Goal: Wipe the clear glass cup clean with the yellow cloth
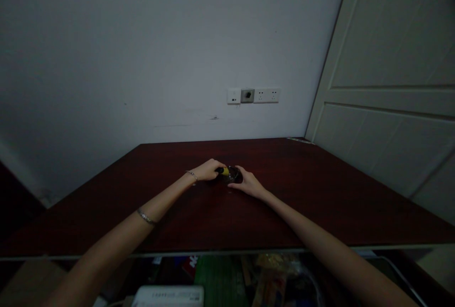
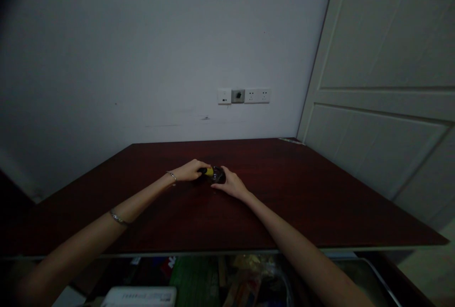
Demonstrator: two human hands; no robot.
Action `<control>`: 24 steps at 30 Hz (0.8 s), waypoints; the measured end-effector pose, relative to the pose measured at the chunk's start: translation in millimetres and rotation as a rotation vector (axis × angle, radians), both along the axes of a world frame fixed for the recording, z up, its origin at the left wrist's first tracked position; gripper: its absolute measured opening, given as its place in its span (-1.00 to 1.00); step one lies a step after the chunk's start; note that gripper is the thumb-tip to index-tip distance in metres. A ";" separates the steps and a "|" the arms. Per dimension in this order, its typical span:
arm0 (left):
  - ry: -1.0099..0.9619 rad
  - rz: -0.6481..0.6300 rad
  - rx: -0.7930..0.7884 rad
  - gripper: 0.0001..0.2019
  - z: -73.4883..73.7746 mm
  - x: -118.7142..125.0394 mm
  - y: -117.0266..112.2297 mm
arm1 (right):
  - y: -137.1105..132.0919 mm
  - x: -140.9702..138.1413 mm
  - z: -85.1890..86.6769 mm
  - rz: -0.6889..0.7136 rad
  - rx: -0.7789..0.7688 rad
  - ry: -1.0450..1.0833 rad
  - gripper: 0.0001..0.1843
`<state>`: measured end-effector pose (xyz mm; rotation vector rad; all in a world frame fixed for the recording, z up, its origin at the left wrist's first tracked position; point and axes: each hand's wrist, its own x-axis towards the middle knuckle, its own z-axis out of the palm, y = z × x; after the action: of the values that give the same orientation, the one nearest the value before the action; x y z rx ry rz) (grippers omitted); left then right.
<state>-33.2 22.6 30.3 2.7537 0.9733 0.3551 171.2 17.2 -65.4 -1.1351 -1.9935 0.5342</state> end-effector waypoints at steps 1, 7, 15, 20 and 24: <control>-0.008 0.012 0.009 -0.60 -1.8 0.7 -2.1 | -0.1 0.1 0.0 -0.001 0.004 -0.002 -0.07; -0.001 0.160 0.131 -0.52 -12.0 -0.6 -15.8 | -0.7 -0.6 1.5 -0.016 0.001 -0.003 -0.09; -0.011 0.215 0.129 -0.49 -23.1 -3.1 -27.6 | -4.2 -2.6 4.2 -0.011 0.034 -0.015 -0.09; 0.006 0.206 0.195 -0.50 -24.9 5.9 -32.9 | -7.6 -2.3 7.2 -0.002 0.036 -0.010 -0.13; 0.074 0.236 0.240 -0.48 -21.0 15.9 -41.7 | -7.6 -1.8 7.9 -0.014 0.031 -0.031 -0.11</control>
<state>-17.2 -19.1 9.2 2.8846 1.3633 0.4352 169.4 9.5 -57.5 -1.1444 -2.0123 0.4797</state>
